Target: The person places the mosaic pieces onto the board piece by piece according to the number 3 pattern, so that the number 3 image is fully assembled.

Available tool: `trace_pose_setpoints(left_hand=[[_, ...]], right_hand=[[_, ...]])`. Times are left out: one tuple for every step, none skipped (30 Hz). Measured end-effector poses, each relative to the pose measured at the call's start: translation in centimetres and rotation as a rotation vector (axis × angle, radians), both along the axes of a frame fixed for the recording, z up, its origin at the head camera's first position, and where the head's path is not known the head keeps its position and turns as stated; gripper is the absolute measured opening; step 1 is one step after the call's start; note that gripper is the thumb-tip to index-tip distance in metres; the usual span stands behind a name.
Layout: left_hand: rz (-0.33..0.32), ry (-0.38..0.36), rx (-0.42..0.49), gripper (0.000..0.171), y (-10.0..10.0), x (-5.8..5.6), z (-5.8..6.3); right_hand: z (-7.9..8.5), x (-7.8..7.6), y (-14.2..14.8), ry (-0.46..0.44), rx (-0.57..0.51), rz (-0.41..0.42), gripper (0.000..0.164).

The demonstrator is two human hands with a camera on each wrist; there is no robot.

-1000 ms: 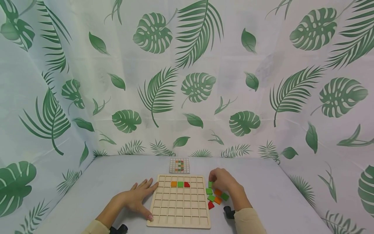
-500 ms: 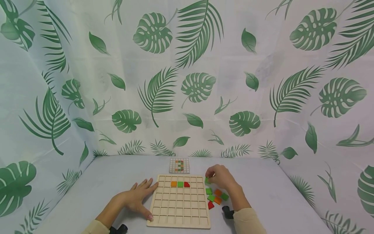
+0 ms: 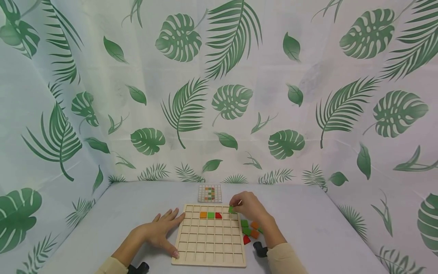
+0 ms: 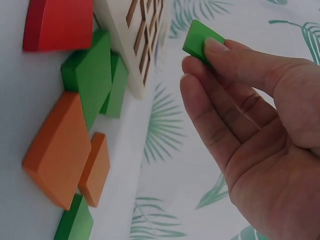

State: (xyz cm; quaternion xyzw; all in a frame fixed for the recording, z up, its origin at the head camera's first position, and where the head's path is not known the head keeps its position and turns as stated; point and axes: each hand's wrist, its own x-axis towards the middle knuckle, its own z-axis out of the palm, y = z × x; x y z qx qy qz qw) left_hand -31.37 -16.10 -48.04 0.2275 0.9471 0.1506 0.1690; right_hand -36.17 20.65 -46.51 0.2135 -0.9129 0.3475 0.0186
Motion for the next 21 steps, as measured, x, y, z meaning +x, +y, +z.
trace_pose_setpoints(left_hand=[[-0.002,0.003,0.0,0.131,0.0,0.0,0.0],[-0.004,0.006,-0.001,0.131,0.0,0.0,0.0],[-0.006,0.011,-0.002,0.131,0.0,0.0,0.0],[-0.007,0.012,-0.003,0.131,0.0,0.0,-0.1],[-0.006,0.013,-0.004,0.131,0.0,0.0,0.0],[-0.005,0.014,-0.006,0.13,0.0,0.1,0.0],[-0.004,0.015,-0.008,0.13,0.0,0.1,0.0],[-0.002,0.014,-0.01,0.13,0.0,0.1,0.0],[0.0,0.011,-0.01,0.13,0.1,0.1,0.1],[0.001,0.009,-0.009,0.13,0.1,0.2,0.1],[0.003,0.008,-0.008,0.13,0.1,0.2,0.1],[0.003,0.007,-0.007,0.13,0.1,0.2,0.2],[0.002,0.007,-0.005,0.13,0.1,0.2,0.2],[0.002,0.005,-0.001,0.13,0.1,0.2,0.2],[0.002,0.004,0.003,0.13,0.1,0.2,0.2],[0.002,0.004,0.007,0.131,0.0,0.2,0.1],[0.001,0.004,0.009,0.131,0.0,0.2,0.1],[0.0,0.005,0.01,0.131,0.0,0.2,0.1],[-0.001,0.006,0.011,0.131,0.0,0.2,0.0],[-0.002,0.007,0.011,0.131,0.0,0.1,0.0],[-0.002,0.008,0.01,0.131,0.0,0.1,0.0]], right_hand=[[0.0,0.0,-0.1,-0.001,-0.003,0.003,0.015],[0.0,0.1,-0.3,-0.005,-0.006,0.004,0.015],[0.0,0.1,-0.4,-0.006,-0.006,0.004,0.015],[0.0,0.1,-0.6,-0.007,-0.004,0.005,0.015],[0.0,0.1,-0.7,-0.007,-0.002,0.006,0.015],[0.0,0.1,-0.8,-0.005,0.001,0.008,0.015],[-0.1,0.1,-0.9,-0.001,0.004,0.01,0.015],[-0.1,0.1,-1.1,0.003,0.008,0.014,0.015],[-0.1,0.1,-1.2,0.009,0.012,0.018,0.015],[-0.2,0.1,-1.4,0.012,0.015,0.022,0.015],[-0.2,0.1,-1.5,0.017,0.014,0.029,0.015],[-0.2,0.1,-1.7,0.021,0.016,0.035,0.015],[-0.2,0.2,-1.8,0.025,0.017,0.041,0.015],[-0.3,0.2,-1.9,0.028,0.02,0.047,0.014],[-0.3,0.2,-2.1,0.031,0.019,0.052,0.013],[-0.3,0.2,-2.2,0.033,0.021,0.057,0.013],[-0.4,0.3,-2.3,0.036,0.02,0.062,0.012],[-0.4,0.3,-2.4,0.037,0.023,0.065,0.012],[-0.5,0.3,-2.5,0.036,0.021,0.067,0.012],[-0.5,0.3,-2.6,0.032,0.019,0.068,0.011],[-0.5,0.3,-2.8,0.027,0.014,0.069,0.011]])
